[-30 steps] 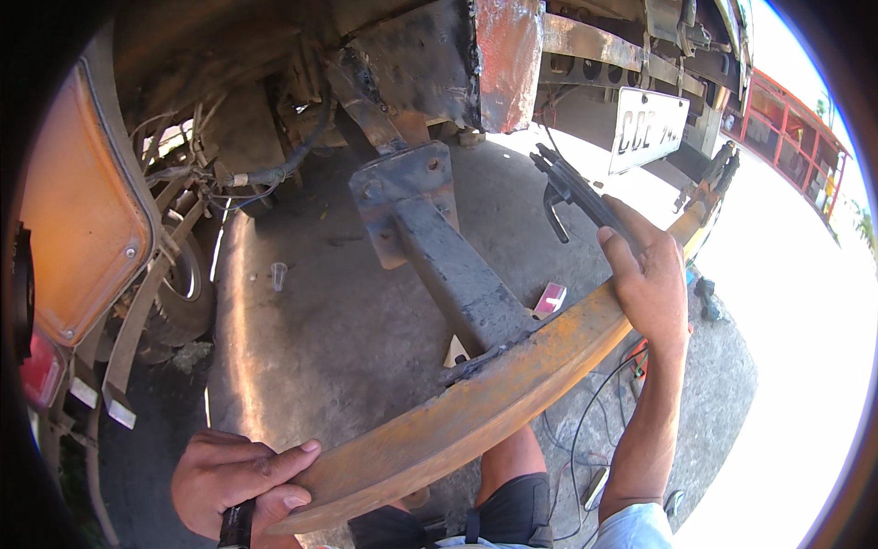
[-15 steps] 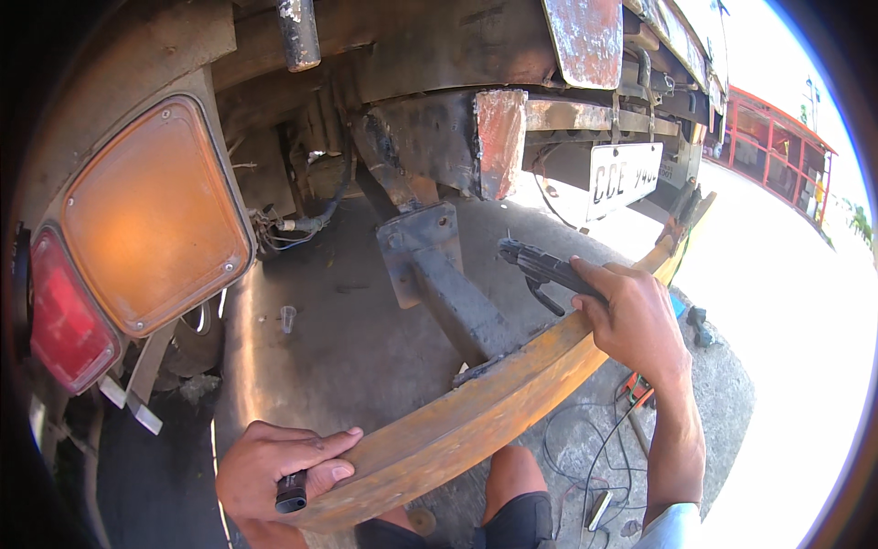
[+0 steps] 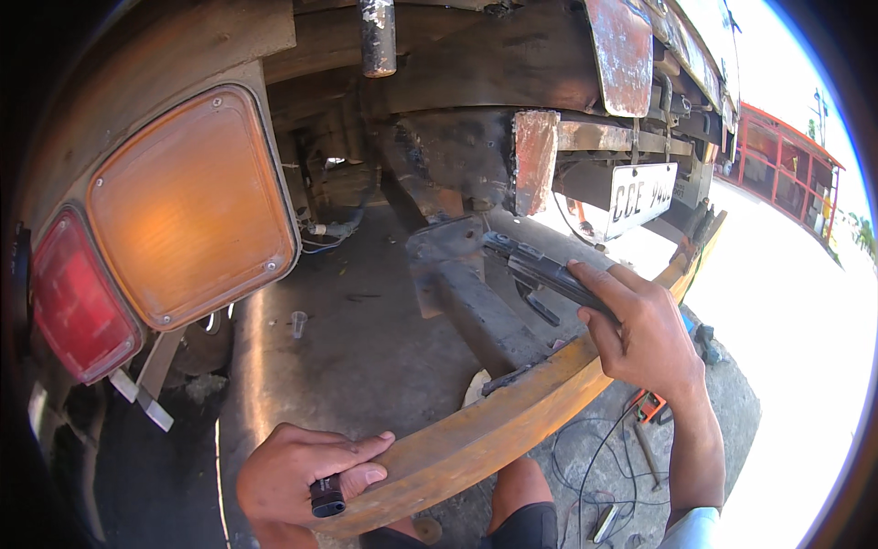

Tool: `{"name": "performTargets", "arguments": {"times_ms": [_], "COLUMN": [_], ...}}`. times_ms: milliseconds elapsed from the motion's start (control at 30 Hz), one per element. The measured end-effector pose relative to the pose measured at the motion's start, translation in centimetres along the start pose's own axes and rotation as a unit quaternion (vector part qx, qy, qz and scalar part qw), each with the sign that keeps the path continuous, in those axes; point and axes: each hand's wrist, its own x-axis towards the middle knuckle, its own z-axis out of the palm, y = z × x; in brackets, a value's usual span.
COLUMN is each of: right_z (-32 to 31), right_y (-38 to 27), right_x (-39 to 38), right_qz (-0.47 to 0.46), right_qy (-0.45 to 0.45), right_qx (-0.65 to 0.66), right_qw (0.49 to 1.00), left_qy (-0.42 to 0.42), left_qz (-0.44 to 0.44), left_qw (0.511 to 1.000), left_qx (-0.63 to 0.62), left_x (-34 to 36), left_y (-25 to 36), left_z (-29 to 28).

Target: The person welds a metal bar to the rear frame of a vehicle using a handheld welding torch. They hold the bar in place with one hand while operating the torch with the other, creating sparks as they join the metal pieces.

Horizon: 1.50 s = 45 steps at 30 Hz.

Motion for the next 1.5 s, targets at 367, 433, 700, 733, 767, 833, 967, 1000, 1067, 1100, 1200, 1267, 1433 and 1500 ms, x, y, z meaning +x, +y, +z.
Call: {"name": "performTargets", "arguments": {"times_ms": [367,433,700,733,767,833,967,1000,1067,1100,1200,1267,1433,1500], "right_z": [-0.9,-0.7,2.0,2.5,3.1,4.1,5.9,6.2,6.8,7.0,7.7,8.3,10.1,10.5], "right_y": [-6.3,-7.6,-11.4,-11.9,-12.3,-13.3,-15.8,-16.5,-17.4,-17.9,-19.0,-19.4,-18.9,-18.3], "right_x": [3.8,6.0,14.2,15.0,15.7,17.4,20.3,20.8,21.7,22.2,24.1,25.5,28.3,29.0], "right_qz": [-0.043,-0.003,0.144,0.160,0.175,0.192,0.181,0.189,0.197,0.193,0.204,0.188,0.177,0.181], "right_qy": [0.019,0.048,0.080,0.084,0.088,0.081,0.082,0.097,0.104,0.106,0.112,0.124,0.137,0.145], "right_qx": [0.117,0.147,0.496,0.532,0.568,0.626,0.733,0.759,0.787,0.804,0.822,0.836,0.836,0.833], "right_qw": [0.992,0.988,0.852,0.827,0.800,0.752,0.651,0.616,0.576,0.553,0.520,0.500,0.502,0.503], "left_qy": [-0.036,-0.044,-0.043,-0.042,-0.042,-0.037,-0.023,-0.022,-0.008,-0.002,-0.004,-0.024,-0.007,-0.007], "left_qz": [-0.001,-0.008,-0.011,-0.012,-0.014,-0.014,-0.017,-0.029,-0.037,-0.045,-0.042,-0.044,-0.042,-0.079], "left_qw": [0.999,0.999,0.999,0.999,0.999,0.999,0.999,0.999,0.999,0.998,0.998,0.998,0.999,0.997], "left_qx": [0.021,0.024,0.024,0.024,0.024,0.024,0.029,0.040,0.035,0.036,0.041,0.045,0.014,0.010], "left_x": [0.1,0.1,0.0,0.0,0.0,-0.1,0.1,0.1,0.0,0.0,0.0,0.0,0.5,0.5], "left_y": [0.2,0.2,0.3,0.3,0.3,0.4,0.8,1.0,1.4,1.6,1.5,1.4,1.4,1.9], "left_z": [-0.5,-0.6,-0.5,-0.5,-0.5,-0.5,-0.4,-0.4,-0.3,-0.2,-0.3,-0.4,-0.6,-0.8]}}
